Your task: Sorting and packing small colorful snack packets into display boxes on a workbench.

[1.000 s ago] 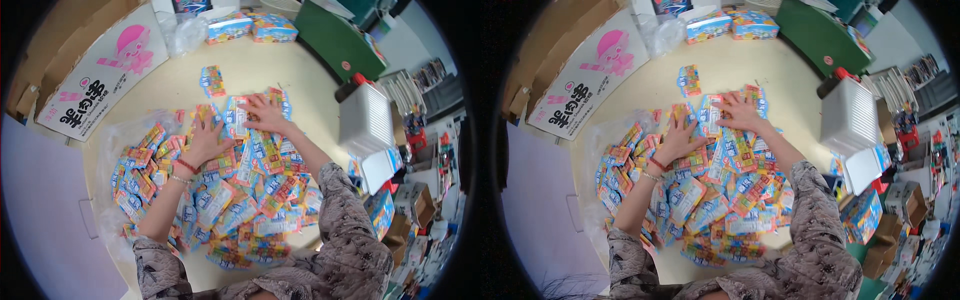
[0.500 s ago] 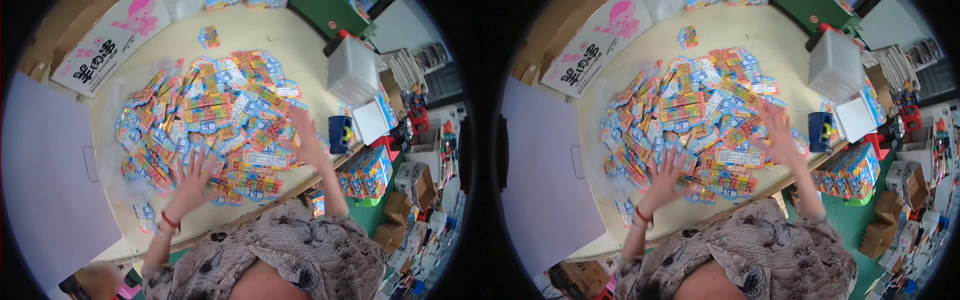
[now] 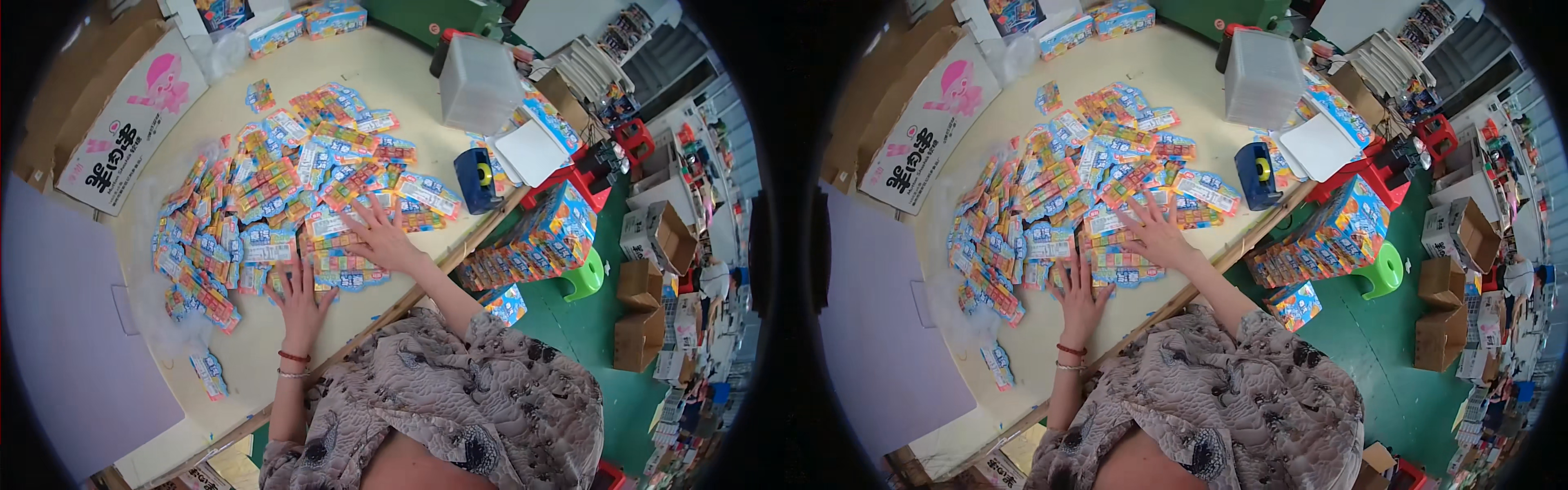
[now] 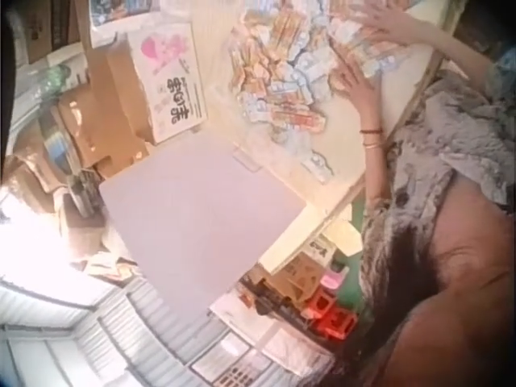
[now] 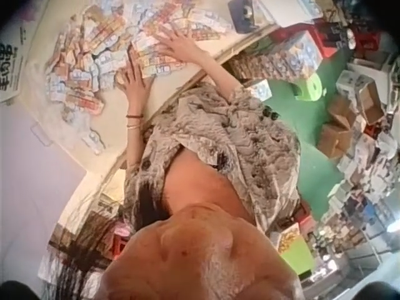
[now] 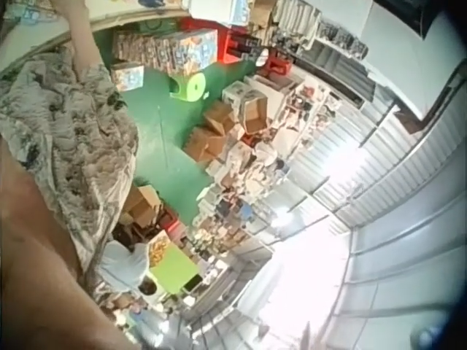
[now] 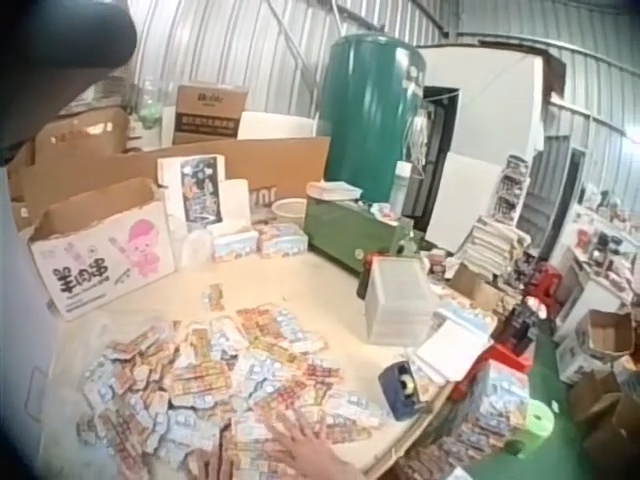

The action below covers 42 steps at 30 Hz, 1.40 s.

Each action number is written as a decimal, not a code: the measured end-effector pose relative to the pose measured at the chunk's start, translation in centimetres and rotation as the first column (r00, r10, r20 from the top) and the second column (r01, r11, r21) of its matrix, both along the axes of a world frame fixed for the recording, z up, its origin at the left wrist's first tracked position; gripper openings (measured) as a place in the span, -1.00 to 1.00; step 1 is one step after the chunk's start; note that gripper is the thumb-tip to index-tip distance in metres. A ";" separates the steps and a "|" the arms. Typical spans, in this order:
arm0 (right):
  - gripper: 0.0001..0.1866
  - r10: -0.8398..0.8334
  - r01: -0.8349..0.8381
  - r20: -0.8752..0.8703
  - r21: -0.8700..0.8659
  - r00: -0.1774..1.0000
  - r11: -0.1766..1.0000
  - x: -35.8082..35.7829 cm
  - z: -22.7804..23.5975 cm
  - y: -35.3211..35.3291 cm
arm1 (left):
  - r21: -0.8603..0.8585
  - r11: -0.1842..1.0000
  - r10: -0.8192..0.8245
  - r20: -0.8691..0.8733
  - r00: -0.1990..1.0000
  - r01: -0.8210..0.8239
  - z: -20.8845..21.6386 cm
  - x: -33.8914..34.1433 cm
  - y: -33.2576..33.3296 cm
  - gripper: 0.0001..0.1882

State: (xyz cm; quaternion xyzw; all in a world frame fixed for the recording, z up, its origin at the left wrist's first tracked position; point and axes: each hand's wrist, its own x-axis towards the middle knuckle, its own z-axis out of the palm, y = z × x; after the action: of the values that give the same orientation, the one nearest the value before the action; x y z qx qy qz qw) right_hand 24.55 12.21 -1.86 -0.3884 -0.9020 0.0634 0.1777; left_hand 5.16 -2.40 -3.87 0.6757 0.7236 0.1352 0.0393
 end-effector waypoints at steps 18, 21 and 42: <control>0.31 -0.769 0.811 0.604 0.334 0.208 0.481 40.3 5.0 31.1 | -0.355 0.930 0.160 0.166 0.973 -0.093 3.5 3.5 -8.4 -0.25; 0.30 -0.702 0.864 0.691 0.235 0.173 0.445 39.7 5.7 32.5 | -0.420 0.901 0.158 0.084 0.984 -0.109 4.0 3.7 -8.3 -0.28; -0.65 -0.863 0.669 -0.075 0.667 0.500 0.329 49.2 23.7 22.4 | 0.021 0.997 0.059 0.312 0.948 -0.069 2.6 3.8 -8.7 -0.15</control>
State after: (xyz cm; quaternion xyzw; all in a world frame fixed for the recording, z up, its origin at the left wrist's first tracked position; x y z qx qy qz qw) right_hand 73.73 34.63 21.87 -0.6934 -0.5847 -0.3870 0.1662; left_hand 8.93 -11.12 -1.32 0.6226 0.7277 0.2528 0.1377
